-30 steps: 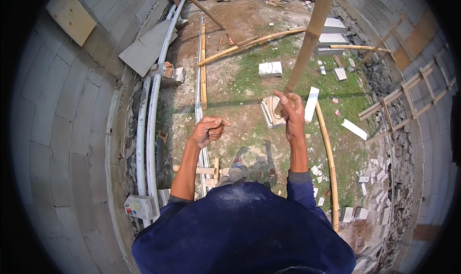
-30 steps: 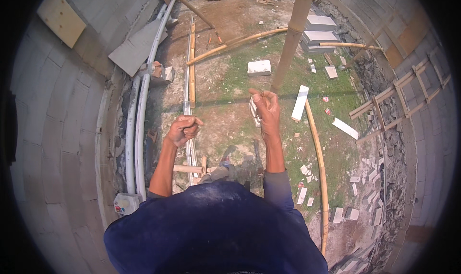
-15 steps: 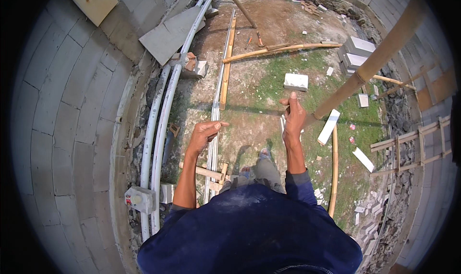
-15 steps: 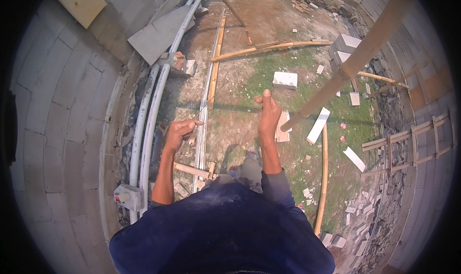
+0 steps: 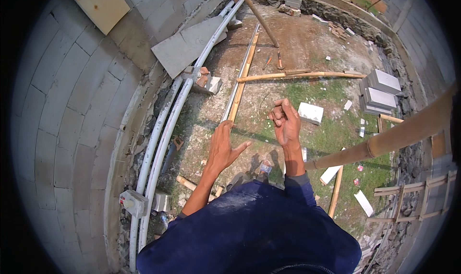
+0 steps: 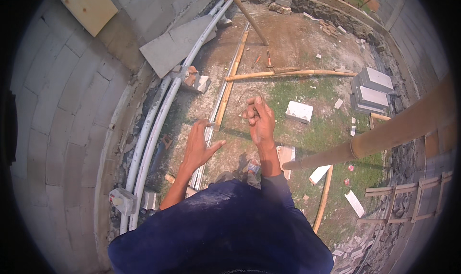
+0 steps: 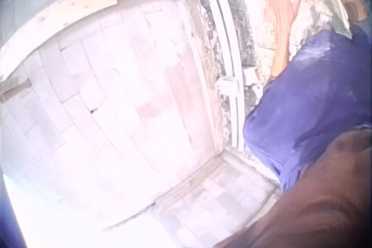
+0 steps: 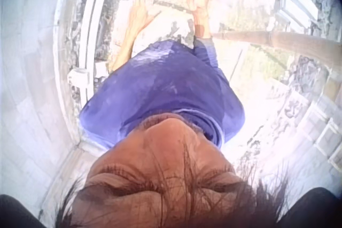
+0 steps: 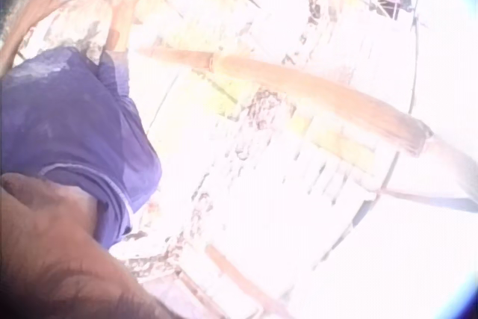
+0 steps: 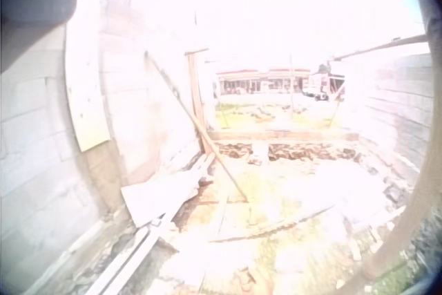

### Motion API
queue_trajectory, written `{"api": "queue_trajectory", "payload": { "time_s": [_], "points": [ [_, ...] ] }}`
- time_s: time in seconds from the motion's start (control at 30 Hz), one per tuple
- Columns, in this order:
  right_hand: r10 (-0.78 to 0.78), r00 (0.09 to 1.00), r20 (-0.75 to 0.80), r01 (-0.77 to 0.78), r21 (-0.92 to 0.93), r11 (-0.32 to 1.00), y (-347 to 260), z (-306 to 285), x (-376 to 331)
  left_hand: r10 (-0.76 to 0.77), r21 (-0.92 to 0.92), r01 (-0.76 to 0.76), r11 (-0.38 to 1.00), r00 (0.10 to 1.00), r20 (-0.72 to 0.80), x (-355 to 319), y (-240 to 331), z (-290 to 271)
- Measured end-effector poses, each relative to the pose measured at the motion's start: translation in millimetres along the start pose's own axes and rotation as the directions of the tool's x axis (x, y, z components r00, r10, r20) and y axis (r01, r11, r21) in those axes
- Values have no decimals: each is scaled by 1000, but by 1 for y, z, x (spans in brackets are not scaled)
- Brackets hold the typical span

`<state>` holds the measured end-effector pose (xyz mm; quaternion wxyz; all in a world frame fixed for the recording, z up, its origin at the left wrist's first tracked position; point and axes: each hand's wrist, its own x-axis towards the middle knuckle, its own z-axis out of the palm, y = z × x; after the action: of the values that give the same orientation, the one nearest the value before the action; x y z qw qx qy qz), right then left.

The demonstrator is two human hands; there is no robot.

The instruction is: The person is assembling a bamboo structure using a hammer and pliers. They are seen hammering nails into bamboo poles and using pliers to secure them. The task involves repetitive actions of hammering and adjusting the bamboo pieces.

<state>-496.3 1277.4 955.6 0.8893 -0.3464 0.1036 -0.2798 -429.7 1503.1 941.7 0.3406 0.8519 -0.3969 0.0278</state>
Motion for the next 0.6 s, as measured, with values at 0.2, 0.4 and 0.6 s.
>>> {"api": "queue_trajectory", "payload": {
  "time_s": [0.2, 0.4, 0.6],
  "points": [
    [92, 984, 153, -77, -102, 992, -26, -18, 39, -200, -385, 259, 886, 962, 186, 62, 29, 38],
    [367, 874, 319, -139, -559, 817, -71, -47, 69, 112, -174, -126, 977, 990, -88, 109, 23, 17],
    [213, 945, 249, -186, -128, 974, -76, -45, 76, 26, -344, -43, 938, 998, -55, 129, 19, 13]
  ]
}}
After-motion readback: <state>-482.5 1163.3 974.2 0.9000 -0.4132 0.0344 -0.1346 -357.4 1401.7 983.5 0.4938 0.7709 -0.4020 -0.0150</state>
